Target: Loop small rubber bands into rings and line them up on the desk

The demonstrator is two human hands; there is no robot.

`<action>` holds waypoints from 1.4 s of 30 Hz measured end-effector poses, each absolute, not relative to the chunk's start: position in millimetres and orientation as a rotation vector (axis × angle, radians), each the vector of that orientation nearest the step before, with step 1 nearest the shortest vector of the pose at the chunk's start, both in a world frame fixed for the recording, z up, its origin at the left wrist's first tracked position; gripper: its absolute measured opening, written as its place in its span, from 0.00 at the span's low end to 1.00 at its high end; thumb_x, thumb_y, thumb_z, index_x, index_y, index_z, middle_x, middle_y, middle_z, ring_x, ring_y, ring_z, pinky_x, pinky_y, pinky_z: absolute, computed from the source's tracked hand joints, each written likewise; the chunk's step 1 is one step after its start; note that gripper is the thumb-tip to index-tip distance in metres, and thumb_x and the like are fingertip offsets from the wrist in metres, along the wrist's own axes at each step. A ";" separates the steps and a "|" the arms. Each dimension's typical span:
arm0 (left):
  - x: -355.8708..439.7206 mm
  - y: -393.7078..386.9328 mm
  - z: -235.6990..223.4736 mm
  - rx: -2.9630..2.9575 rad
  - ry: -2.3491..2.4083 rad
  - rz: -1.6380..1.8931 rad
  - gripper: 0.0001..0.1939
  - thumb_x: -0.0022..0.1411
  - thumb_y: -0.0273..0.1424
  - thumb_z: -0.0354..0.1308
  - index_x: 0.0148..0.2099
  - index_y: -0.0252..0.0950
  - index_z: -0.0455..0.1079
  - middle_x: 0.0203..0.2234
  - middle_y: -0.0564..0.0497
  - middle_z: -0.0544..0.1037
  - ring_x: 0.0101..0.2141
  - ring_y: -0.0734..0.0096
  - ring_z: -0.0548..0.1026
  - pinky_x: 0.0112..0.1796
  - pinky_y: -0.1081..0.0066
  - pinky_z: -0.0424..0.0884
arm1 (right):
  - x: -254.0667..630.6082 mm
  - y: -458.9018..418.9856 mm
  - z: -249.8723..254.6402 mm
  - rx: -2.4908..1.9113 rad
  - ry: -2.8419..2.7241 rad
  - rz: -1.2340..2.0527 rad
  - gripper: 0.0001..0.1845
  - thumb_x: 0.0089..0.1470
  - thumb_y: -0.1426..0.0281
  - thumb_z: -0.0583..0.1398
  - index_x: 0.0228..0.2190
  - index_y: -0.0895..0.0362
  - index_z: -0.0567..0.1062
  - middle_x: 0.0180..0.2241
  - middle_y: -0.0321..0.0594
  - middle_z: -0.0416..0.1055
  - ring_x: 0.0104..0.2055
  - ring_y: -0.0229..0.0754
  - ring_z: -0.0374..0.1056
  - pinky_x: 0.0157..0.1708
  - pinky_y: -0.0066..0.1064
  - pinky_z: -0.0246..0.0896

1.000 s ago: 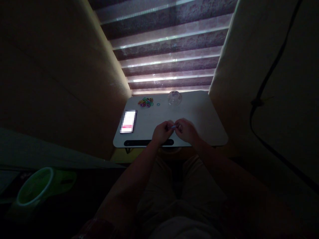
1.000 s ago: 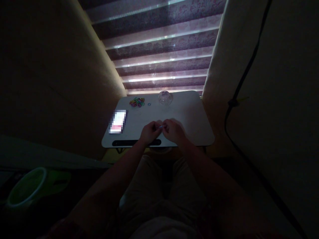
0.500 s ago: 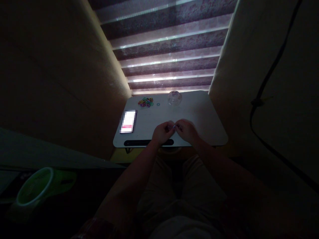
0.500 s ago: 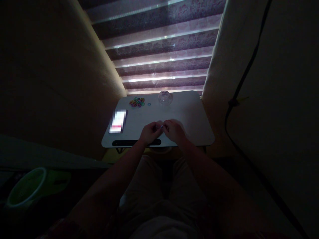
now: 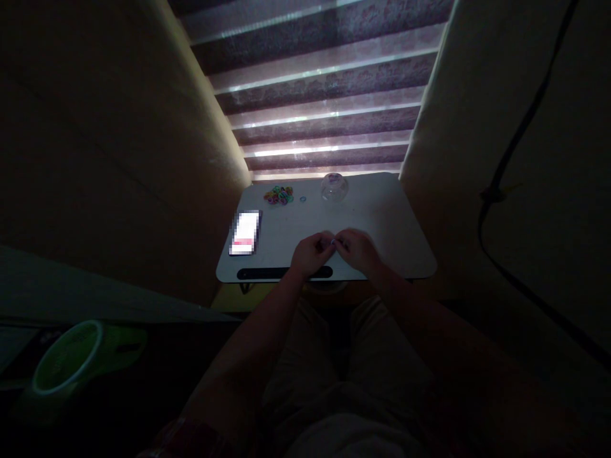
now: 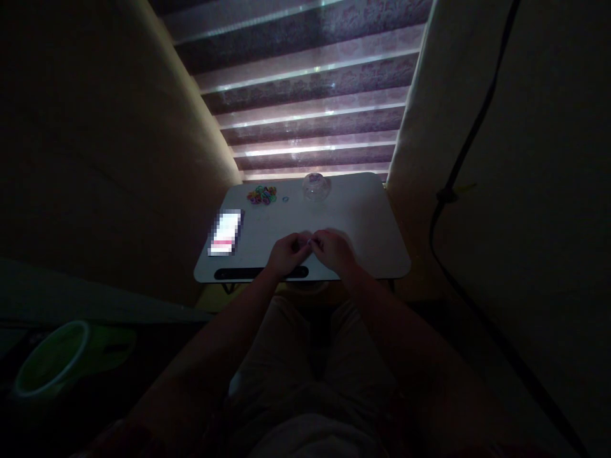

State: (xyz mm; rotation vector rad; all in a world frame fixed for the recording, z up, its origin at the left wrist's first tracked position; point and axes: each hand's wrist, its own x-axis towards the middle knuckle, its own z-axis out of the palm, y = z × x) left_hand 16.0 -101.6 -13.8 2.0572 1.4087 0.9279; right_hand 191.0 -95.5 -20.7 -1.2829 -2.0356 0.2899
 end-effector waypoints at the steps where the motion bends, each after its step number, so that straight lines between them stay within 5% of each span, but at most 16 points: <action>1: 16.0 -102.0 -13.1 2.049 1.407 0.931 0.16 0.59 0.43 0.57 0.38 0.35 0.73 0.26 0.52 0.76 0.25 0.75 0.70 0.28 0.74 0.63 | 191.0 -94.9 -21.1 -1.286 -2.034 0.290 0.08 0.56 0.67 0.57 0.27 0.55 0.71 0.26 0.38 0.68 0.30 0.40 0.61 0.32 0.31 0.52; 16: 15.2 -100.2 -16.7 1.983 1.445 0.974 0.13 0.59 0.41 0.57 0.38 0.36 0.68 0.28 0.52 0.76 0.27 0.74 0.72 0.30 0.73 0.65 | 190.9 -97.1 -18.0 -1.250 -1.994 0.389 0.06 0.50 0.70 0.59 0.32 0.55 0.76 0.29 0.40 0.73 0.32 0.41 0.67 0.34 0.32 0.58; 42: 16.9 -102.8 -12.4 1.980 1.476 0.958 0.12 0.60 0.41 0.56 0.36 0.37 0.66 0.26 0.54 0.75 0.27 0.74 0.71 0.28 0.74 0.63 | 191.7 -95.5 -20.2 -1.167 -1.932 0.482 0.07 0.52 0.67 0.59 0.31 0.56 0.76 0.25 0.36 0.69 0.26 0.37 0.62 0.28 0.29 0.56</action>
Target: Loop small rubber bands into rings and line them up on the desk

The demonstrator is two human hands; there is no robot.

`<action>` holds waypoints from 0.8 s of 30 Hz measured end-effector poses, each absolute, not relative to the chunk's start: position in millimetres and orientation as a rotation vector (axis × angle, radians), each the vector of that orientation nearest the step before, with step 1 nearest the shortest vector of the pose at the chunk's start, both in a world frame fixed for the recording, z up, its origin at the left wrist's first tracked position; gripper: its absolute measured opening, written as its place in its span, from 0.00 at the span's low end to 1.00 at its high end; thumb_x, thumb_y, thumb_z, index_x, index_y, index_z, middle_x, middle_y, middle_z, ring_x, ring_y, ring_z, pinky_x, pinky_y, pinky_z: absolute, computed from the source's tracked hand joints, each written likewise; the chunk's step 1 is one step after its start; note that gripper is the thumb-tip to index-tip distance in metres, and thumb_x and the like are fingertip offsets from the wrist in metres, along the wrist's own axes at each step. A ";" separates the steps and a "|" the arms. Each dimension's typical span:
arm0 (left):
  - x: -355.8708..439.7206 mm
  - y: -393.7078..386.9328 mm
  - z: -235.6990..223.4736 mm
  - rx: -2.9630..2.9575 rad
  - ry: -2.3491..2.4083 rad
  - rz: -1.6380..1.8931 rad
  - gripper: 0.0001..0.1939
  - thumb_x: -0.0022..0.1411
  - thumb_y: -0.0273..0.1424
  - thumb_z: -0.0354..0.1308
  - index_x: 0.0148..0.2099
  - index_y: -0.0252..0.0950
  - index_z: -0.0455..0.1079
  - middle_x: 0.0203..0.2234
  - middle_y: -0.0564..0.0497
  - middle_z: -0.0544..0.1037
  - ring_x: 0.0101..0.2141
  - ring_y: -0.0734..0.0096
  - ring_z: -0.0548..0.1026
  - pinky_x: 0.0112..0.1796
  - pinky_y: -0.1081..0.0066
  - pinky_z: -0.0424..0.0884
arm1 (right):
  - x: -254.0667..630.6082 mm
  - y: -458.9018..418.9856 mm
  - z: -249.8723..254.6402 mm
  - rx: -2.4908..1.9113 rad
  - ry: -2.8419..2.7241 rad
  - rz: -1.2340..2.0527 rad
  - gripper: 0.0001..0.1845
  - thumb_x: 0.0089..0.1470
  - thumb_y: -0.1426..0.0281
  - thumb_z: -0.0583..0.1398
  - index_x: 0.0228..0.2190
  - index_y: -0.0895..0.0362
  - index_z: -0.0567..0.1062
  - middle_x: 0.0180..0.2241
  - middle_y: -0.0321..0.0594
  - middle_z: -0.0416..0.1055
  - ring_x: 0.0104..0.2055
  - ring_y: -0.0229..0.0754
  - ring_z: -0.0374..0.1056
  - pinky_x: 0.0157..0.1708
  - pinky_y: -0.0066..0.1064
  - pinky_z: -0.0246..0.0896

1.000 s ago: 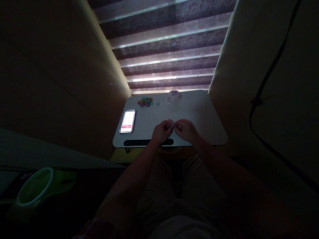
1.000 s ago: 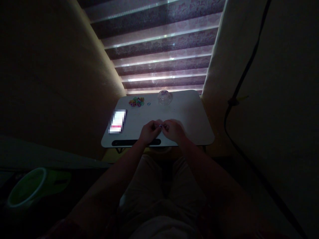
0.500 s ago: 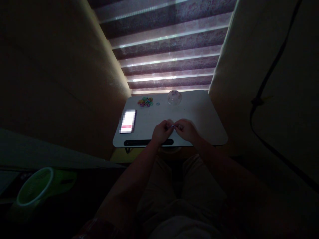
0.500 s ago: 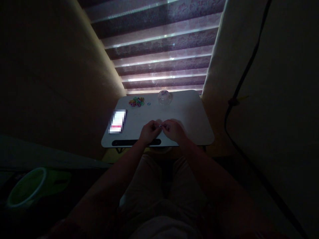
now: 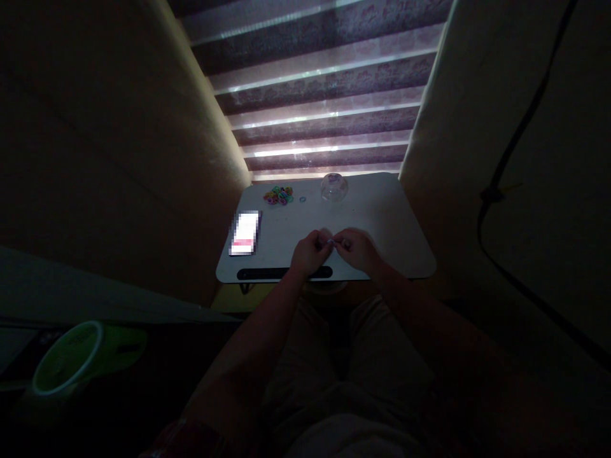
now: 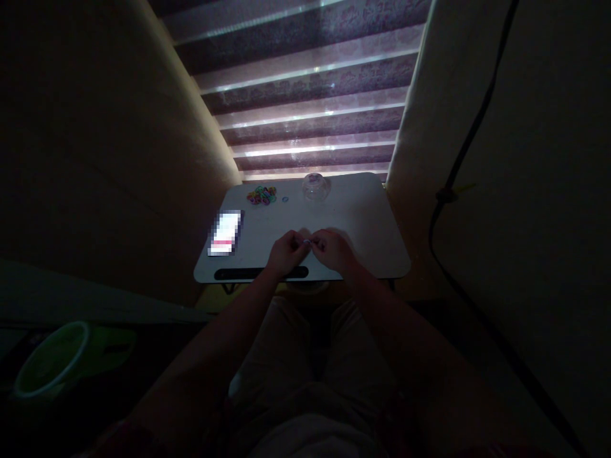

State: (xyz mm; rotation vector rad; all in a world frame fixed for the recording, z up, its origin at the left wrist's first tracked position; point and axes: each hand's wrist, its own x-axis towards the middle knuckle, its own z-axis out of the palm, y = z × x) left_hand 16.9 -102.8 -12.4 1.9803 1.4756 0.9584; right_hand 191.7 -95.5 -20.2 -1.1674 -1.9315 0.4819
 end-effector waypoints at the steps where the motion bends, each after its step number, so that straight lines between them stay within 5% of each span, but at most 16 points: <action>1: 16.8 -103.1 -11.9 1.990 1.478 0.948 0.13 0.60 0.42 0.56 0.36 0.37 0.66 0.26 0.54 0.75 0.26 0.75 0.71 0.28 0.74 0.62 | 191.5 -95.6 -20.1 -1.168 -1.927 0.480 0.06 0.52 0.67 0.59 0.30 0.56 0.76 0.24 0.36 0.69 0.26 0.37 0.62 0.28 0.29 0.56; 18: 16.8 -103.6 -10.7 2.014 1.264 1.018 0.12 0.60 0.37 0.57 0.43 0.36 0.72 0.31 0.51 0.77 0.29 0.74 0.71 0.33 0.73 0.67 | 193.1 -94.8 -21.7 -1.192 -1.962 0.422 0.03 0.49 0.70 0.60 0.29 0.55 0.74 0.25 0.36 0.68 0.27 0.38 0.62 0.28 0.29 0.54; 24: 16.2 -102.3 -13.0 2.010 1.280 1.016 0.10 0.60 0.38 0.57 0.37 0.36 0.72 0.28 0.52 0.76 0.28 0.75 0.70 0.32 0.74 0.66 | 192.6 -96.9 -18.0 -1.209 -1.970 0.441 0.04 0.50 0.69 0.59 0.28 0.56 0.74 0.25 0.37 0.68 0.27 0.38 0.61 0.29 0.30 0.54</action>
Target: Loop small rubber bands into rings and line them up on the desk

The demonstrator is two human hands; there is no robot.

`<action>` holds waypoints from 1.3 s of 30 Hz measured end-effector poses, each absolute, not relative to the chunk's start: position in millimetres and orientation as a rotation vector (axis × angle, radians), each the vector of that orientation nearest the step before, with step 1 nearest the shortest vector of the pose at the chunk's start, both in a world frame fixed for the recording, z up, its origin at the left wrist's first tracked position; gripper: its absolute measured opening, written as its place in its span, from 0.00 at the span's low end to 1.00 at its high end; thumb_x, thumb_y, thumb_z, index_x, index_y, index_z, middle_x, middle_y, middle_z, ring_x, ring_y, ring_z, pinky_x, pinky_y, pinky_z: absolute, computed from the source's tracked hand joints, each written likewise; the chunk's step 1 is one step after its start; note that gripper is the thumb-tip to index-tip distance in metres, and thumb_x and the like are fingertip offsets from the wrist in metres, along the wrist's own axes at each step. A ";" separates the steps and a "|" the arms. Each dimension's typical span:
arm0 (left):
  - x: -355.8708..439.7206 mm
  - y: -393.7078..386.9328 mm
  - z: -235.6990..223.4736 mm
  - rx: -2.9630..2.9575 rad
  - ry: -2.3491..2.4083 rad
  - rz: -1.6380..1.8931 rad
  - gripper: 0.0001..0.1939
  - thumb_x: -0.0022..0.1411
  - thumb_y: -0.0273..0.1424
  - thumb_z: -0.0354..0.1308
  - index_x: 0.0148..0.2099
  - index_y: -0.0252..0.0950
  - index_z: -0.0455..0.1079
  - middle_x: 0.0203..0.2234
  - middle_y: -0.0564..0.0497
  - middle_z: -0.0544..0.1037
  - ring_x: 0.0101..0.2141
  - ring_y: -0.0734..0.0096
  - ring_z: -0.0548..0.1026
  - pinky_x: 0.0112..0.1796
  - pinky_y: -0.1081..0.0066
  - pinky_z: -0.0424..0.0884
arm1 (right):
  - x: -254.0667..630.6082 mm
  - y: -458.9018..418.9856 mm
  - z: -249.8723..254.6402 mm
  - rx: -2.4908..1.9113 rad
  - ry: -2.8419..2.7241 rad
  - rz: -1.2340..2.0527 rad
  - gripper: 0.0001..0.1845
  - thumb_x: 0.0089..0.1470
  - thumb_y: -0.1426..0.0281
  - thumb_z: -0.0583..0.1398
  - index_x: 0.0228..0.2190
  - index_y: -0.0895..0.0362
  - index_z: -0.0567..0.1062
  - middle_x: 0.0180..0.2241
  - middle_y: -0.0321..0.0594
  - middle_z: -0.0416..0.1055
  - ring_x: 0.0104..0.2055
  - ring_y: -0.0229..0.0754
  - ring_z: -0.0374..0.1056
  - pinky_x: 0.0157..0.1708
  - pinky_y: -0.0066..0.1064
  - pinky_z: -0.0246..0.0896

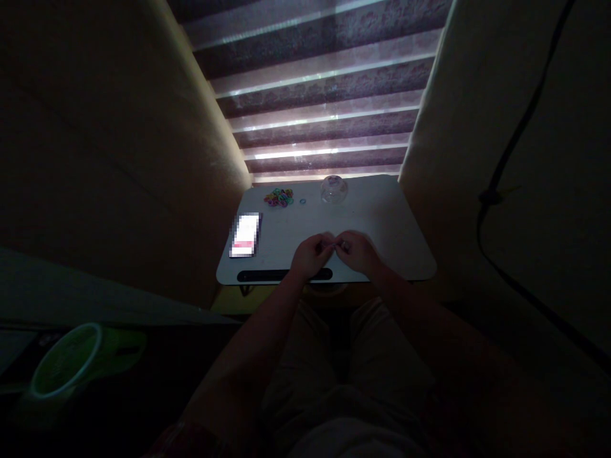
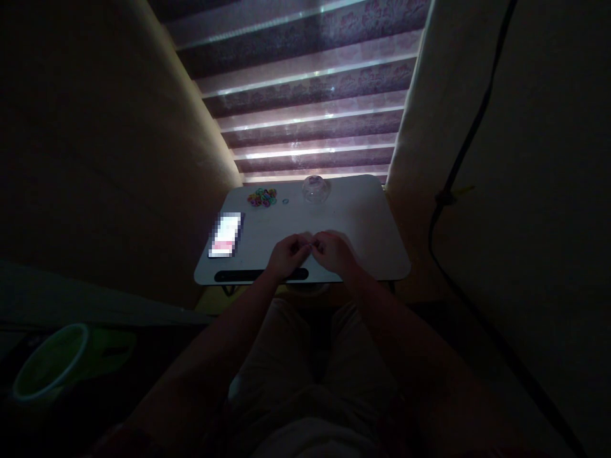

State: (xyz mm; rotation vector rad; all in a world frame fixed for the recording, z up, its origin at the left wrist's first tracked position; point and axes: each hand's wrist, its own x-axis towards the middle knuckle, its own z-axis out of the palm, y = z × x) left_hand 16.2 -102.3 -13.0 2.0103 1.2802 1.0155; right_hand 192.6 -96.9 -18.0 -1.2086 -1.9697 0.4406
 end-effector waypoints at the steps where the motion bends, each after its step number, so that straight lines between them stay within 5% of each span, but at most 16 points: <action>1: 15.9 -102.1 -13.4 2.014 1.292 1.005 0.11 0.60 0.38 0.57 0.37 0.35 0.72 0.27 0.53 0.76 0.27 0.75 0.70 0.31 0.74 0.66 | 192.6 -96.9 -18.0 -1.218 -1.969 0.437 0.04 0.50 0.69 0.60 0.28 0.56 0.73 0.24 0.36 0.68 0.27 0.38 0.61 0.30 0.30 0.54; 39: 14.7 -101.8 -15.6 2.052 1.441 0.922 0.14 0.58 0.43 0.57 0.34 0.36 0.65 0.23 0.55 0.71 0.25 0.76 0.67 0.27 0.74 0.60 | 191.5 -100.6 -12.7 -1.271 -2.005 0.446 0.06 0.50 0.66 0.60 0.25 0.55 0.71 0.22 0.36 0.67 0.25 0.37 0.60 0.28 0.29 0.52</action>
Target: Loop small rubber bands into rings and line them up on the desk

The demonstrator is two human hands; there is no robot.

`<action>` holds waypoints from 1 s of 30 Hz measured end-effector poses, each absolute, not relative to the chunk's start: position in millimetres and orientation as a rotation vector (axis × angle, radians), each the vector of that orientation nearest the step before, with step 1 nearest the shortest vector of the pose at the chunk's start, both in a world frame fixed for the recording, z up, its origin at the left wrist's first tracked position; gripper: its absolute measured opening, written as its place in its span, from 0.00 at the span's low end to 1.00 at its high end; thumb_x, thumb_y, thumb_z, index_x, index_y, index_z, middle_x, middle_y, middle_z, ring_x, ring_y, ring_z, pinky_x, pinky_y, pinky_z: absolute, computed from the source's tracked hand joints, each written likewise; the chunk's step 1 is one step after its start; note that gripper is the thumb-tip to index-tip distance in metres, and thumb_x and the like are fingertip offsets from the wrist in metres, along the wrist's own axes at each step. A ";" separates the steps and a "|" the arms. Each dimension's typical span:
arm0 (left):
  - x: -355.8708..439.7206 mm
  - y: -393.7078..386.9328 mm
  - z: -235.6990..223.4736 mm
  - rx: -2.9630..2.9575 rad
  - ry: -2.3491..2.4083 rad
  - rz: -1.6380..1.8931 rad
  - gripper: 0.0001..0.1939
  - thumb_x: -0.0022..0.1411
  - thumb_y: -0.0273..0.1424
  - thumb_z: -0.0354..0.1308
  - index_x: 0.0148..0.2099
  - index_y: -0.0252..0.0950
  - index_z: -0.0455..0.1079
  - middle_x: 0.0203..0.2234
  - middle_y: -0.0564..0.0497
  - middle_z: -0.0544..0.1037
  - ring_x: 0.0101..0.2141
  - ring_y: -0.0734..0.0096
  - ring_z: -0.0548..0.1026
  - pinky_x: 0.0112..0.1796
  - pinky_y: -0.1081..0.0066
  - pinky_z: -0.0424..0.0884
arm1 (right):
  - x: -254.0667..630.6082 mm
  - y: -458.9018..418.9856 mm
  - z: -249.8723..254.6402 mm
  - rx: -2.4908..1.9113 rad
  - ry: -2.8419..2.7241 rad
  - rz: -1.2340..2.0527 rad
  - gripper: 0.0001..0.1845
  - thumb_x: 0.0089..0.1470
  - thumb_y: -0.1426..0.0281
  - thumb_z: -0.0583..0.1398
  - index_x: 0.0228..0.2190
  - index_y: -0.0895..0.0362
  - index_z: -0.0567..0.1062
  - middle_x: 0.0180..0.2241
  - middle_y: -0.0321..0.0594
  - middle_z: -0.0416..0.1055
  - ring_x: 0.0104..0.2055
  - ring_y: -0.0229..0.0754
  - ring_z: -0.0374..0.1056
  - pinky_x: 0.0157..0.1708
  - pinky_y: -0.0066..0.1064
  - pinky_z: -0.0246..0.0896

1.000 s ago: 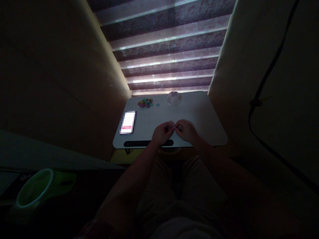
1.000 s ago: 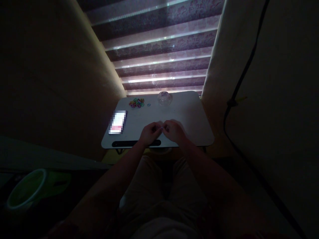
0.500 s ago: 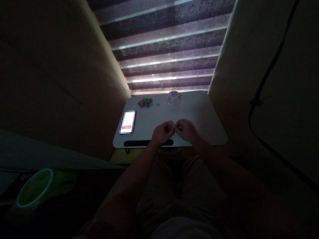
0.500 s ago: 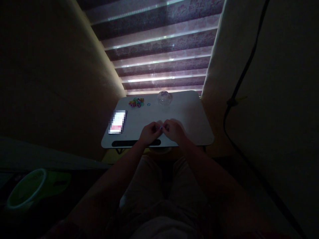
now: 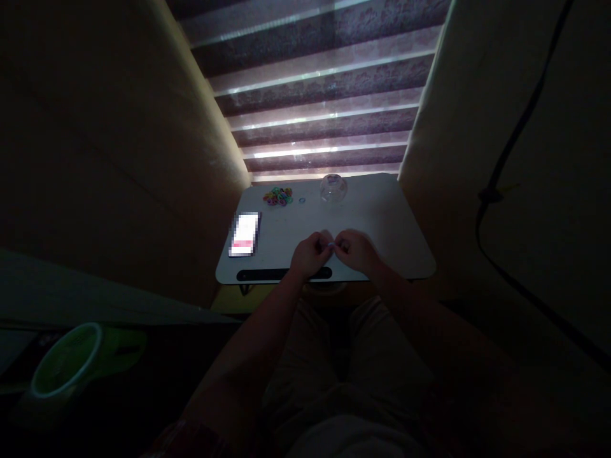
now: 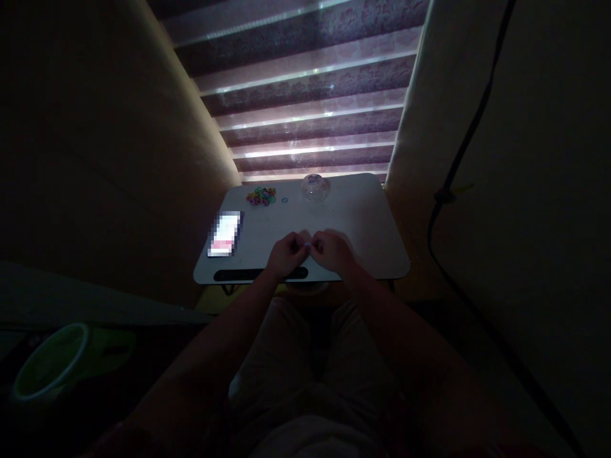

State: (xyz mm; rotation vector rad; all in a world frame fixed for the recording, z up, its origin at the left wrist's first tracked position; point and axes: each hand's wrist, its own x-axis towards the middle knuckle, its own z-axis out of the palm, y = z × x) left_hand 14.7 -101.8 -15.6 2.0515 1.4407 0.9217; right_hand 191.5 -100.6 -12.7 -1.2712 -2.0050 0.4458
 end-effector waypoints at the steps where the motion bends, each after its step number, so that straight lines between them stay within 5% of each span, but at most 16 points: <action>1: 14.8 -102.0 -15.1 2.050 1.444 0.922 0.14 0.58 0.43 0.57 0.34 0.36 0.65 0.24 0.55 0.71 0.25 0.76 0.67 0.27 0.74 0.60 | 191.4 -100.9 -12.5 -1.266 -2.006 0.445 0.06 0.50 0.66 0.60 0.25 0.55 0.71 0.22 0.36 0.67 0.25 0.37 0.60 0.28 0.29 0.52; 30: 15.7 -102.7 -13.4 2.054 1.421 0.896 0.13 0.59 0.42 0.57 0.36 0.37 0.68 0.26 0.53 0.75 0.26 0.75 0.70 0.28 0.74 0.63 | 191.5 -96.2 -19.6 -1.284 -1.996 0.372 0.04 0.50 0.69 0.59 0.25 0.55 0.70 0.24 0.37 0.67 0.28 0.38 0.61 0.30 0.30 0.53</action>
